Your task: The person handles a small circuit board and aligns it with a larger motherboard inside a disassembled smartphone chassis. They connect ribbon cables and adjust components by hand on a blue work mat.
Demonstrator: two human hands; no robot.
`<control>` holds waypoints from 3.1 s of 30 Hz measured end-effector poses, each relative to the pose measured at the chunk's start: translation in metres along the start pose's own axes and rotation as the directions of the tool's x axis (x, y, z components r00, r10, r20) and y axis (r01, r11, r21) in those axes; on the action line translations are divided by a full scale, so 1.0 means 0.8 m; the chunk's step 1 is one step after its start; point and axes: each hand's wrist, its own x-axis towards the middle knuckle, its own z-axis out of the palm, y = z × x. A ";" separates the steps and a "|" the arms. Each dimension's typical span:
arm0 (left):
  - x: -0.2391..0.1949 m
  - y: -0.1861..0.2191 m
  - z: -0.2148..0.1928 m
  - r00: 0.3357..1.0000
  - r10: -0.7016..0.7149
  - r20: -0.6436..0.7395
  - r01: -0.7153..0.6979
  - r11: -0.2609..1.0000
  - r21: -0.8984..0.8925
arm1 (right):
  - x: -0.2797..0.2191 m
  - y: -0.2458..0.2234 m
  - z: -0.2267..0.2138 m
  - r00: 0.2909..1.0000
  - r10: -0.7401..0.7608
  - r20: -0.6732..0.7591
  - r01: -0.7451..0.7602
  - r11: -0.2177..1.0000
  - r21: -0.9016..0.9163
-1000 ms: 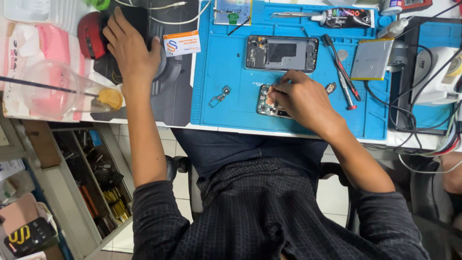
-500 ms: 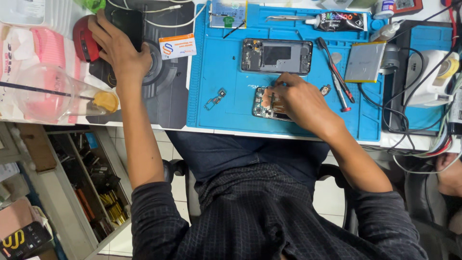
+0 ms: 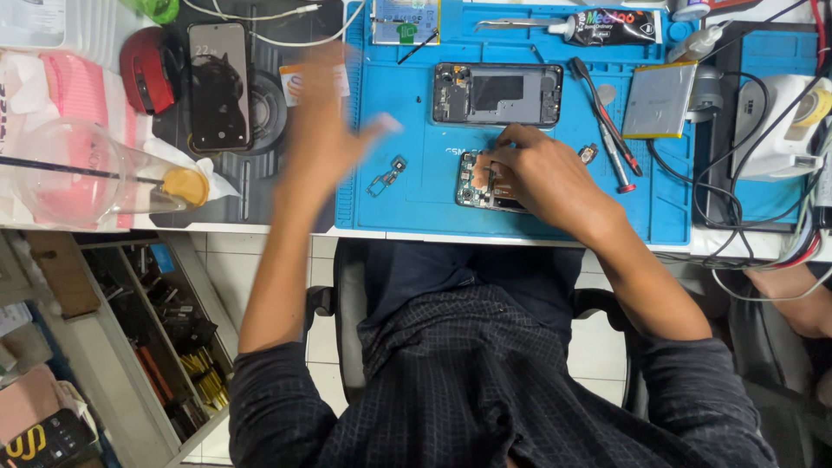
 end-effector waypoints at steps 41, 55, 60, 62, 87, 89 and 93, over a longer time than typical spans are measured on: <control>-0.006 0.094 0.040 0.869 0.314 0.383 -0.162 0.910 -0.381 | 0.010 -0.002 -0.010 0.997 -0.040 -0.071 0.048 0.993 0.110; -0.012 0.101 0.039 0.893 0.264 0.365 -0.163 0.945 -0.285 | 0.020 -0.002 -0.010 0.998 0.069 0.013 -0.069 0.996 0.060; -0.012 0.101 0.041 0.868 0.231 0.440 -0.112 0.954 -0.279 | 0.027 0.001 -0.009 0.994 0.111 -0.013 -0.110 0.991 0.079; -0.011 0.099 0.045 0.871 0.271 0.410 -0.132 0.933 -0.335 | 0.028 0.003 -0.008 0.992 0.129 0.010 -0.129 0.990 0.065; 0.027 0.162 0.063 0.998 -0.017 -0.063 -0.049 0.438 -0.897 | 0.005 0.025 -0.009 0.851 0.389 -0.353 0.279 0.234 0.931; 0.020 0.169 0.060 0.994 -0.110 -0.021 0.039 0.514 -0.857 | 0.006 0.022 0.003 0.852 0.400 -0.336 0.264 0.225 0.938; 0.018 0.171 0.063 0.982 -0.183 -0.053 0.052 0.525 -0.849 | 0.011 0.023 0.019 0.871 0.396 -0.290 0.203 0.246 0.948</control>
